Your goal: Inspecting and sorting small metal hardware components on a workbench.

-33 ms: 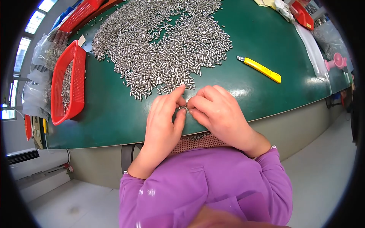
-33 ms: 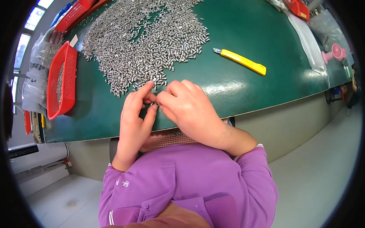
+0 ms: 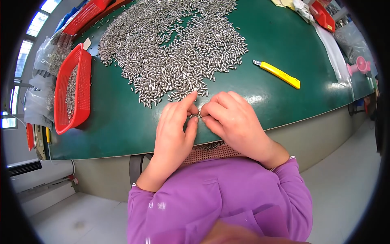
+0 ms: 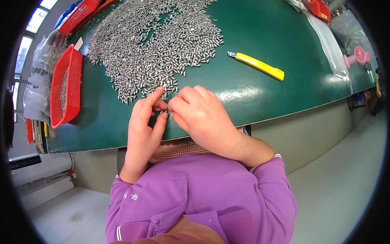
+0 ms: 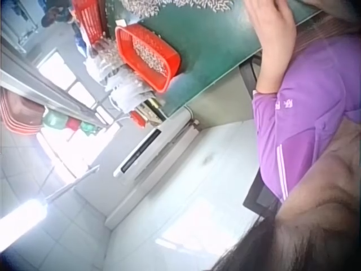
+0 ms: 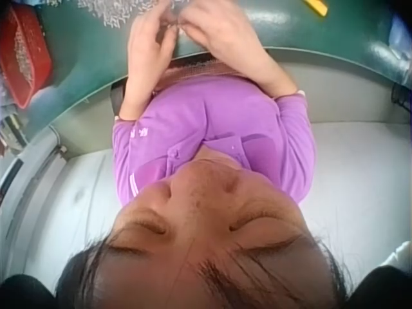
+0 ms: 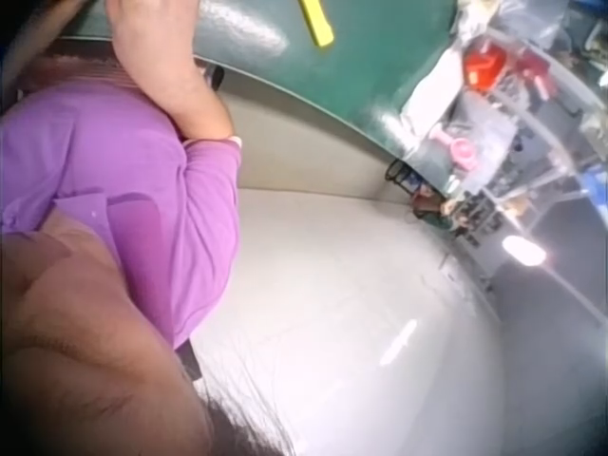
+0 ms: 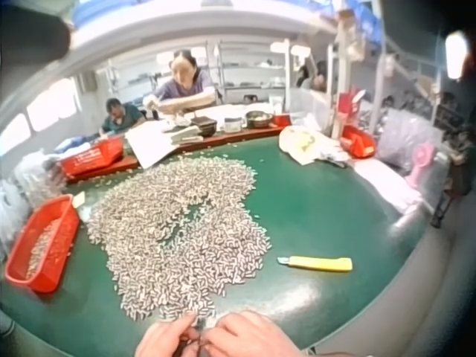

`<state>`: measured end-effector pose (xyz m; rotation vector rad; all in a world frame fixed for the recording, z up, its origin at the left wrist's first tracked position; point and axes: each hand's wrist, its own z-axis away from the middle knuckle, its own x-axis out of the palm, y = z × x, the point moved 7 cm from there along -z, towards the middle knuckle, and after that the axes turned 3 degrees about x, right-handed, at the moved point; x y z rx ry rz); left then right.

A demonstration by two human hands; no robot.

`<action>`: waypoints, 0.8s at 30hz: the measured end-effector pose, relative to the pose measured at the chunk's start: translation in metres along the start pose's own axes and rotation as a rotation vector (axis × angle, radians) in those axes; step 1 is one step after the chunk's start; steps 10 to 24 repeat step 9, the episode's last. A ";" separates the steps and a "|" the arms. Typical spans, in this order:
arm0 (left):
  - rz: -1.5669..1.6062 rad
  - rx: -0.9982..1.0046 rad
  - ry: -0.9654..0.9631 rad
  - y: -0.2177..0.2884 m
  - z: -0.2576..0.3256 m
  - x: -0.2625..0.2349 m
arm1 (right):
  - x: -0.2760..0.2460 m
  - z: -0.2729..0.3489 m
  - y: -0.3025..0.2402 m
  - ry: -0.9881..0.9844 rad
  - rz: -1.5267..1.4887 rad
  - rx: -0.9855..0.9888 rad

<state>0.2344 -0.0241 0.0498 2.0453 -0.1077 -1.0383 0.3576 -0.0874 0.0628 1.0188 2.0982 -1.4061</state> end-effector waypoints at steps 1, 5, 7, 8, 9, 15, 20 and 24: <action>0.006 -0.003 -0.001 0.000 0.001 -0.001 | 0.000 0.000 0.000 0.000 0.001 0.002; 0.027 -0.010 -0.038 0.001 0.002 -0.004 | 0.002 0.001 0.002 0.010 0.000 0.021; 0.070 0.016 -0.060 0.002 0.002 -0.005 | 0.002 0.001 0.003 0.013 0.008 0.019; 0.077 0.022 -0.082 0.001 0.002 -0.006 | 0.003 0.002 0.003 0.006 0.004 0.019; 0.086 0.028 -0.103 0.001 0.001 -0.006 | 0.003 0.002 0.003 -0.001 0.001 0.019; 0.086 0.028 -0.103 0.001 0.001 -0.006 | 0.003 0.002 0.003 -0.001 0.001 0.019; 0.086 0.028 -0.103 0.001 0.001 -0.006 | 0.003 0.002 0.003 -0.001 0.001 0.019; 0.086 0.028 -0.103 0.001 0.001 -0.006 | 0.003 0.002 0.003 -0.001 0.001 0.019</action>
